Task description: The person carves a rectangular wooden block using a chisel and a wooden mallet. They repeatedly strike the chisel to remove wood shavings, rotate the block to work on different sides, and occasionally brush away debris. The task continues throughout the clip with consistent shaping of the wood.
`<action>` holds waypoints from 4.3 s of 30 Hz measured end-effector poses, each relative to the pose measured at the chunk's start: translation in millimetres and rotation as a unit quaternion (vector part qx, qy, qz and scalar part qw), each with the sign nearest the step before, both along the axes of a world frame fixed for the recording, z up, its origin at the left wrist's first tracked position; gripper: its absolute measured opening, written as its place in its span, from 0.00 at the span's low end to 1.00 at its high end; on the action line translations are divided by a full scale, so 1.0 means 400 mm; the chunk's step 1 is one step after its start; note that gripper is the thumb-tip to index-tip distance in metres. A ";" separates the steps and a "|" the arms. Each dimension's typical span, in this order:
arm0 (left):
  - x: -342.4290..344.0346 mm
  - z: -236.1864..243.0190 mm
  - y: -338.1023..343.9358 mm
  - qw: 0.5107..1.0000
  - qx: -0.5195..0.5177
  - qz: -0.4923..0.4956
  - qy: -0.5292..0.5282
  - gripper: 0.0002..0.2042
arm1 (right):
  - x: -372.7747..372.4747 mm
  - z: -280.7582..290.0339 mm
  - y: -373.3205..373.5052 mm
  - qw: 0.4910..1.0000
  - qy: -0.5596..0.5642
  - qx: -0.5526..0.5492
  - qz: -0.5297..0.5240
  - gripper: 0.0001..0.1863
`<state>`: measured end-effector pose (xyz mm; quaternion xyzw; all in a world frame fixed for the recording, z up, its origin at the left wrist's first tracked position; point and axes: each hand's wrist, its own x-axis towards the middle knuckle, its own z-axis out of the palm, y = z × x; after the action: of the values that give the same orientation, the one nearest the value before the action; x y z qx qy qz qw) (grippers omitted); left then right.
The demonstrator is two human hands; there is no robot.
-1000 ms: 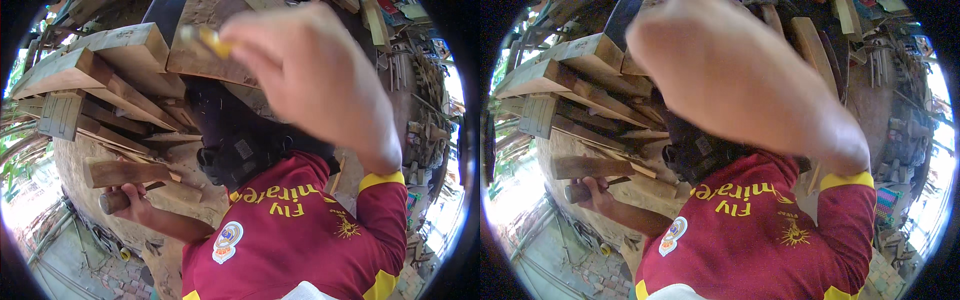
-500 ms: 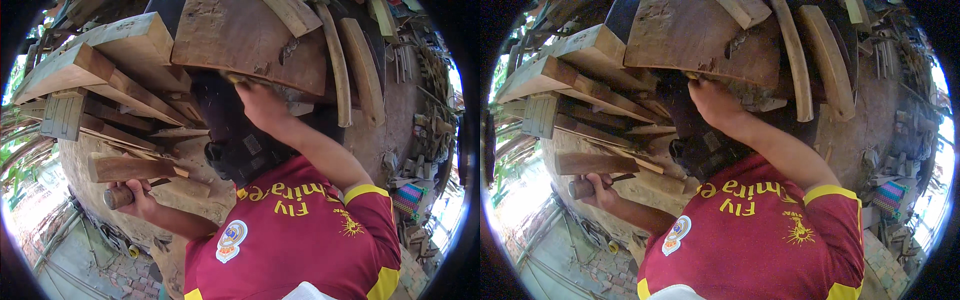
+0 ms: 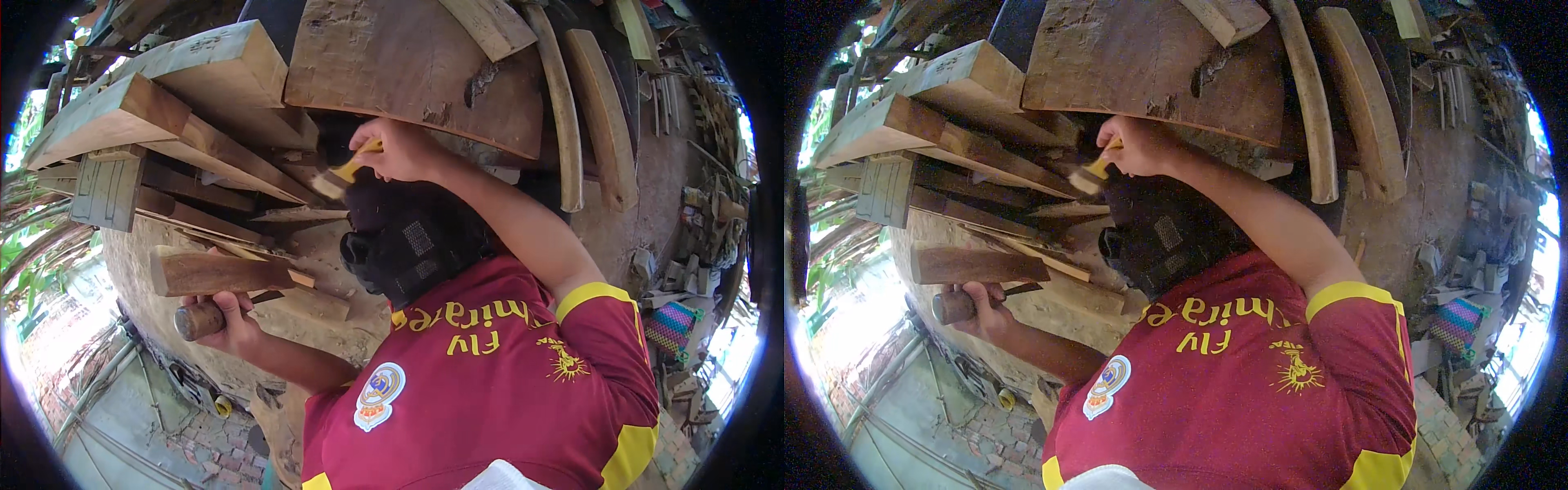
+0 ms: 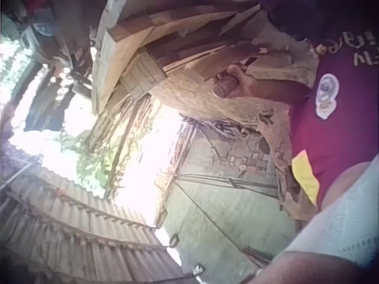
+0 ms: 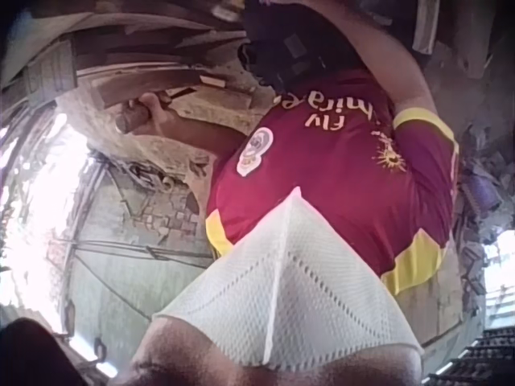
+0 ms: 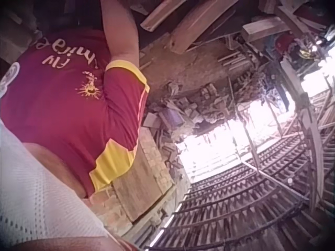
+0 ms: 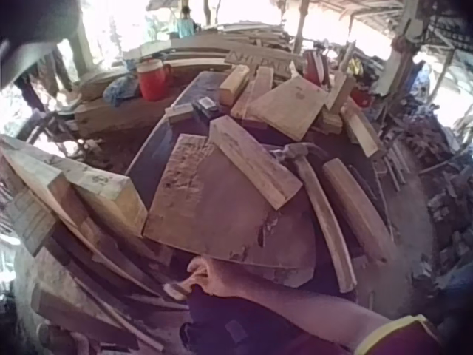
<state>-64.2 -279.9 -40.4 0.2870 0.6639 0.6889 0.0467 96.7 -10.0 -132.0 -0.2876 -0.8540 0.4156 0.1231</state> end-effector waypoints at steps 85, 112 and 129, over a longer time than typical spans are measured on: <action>0.047 0.108 0.095 0.991 0.001 -0.096 0.096 0.25 | 0.115 -0.032 -0.002 0.970 0.028 0.220 -0.097 0.16; 0.192 0.223 0.405 0.797 -0.191 -0.280 0.501 0.22 | 0.423 0.292 -0.117 0.992 0.036 -0.048 -0.115 0.06; 0.048 0.258 0.243 0.949 -0.084 -0.075 0.295 0.23 | 0.488 0.583 0.105 0.968 0.198 0.052 -0.146 0.08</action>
<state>-44.8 -182.8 62.9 0.5211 0.6801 0.5101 -0.0757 292.1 32.1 101.2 -0.3143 -0.7820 0.3970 0.3635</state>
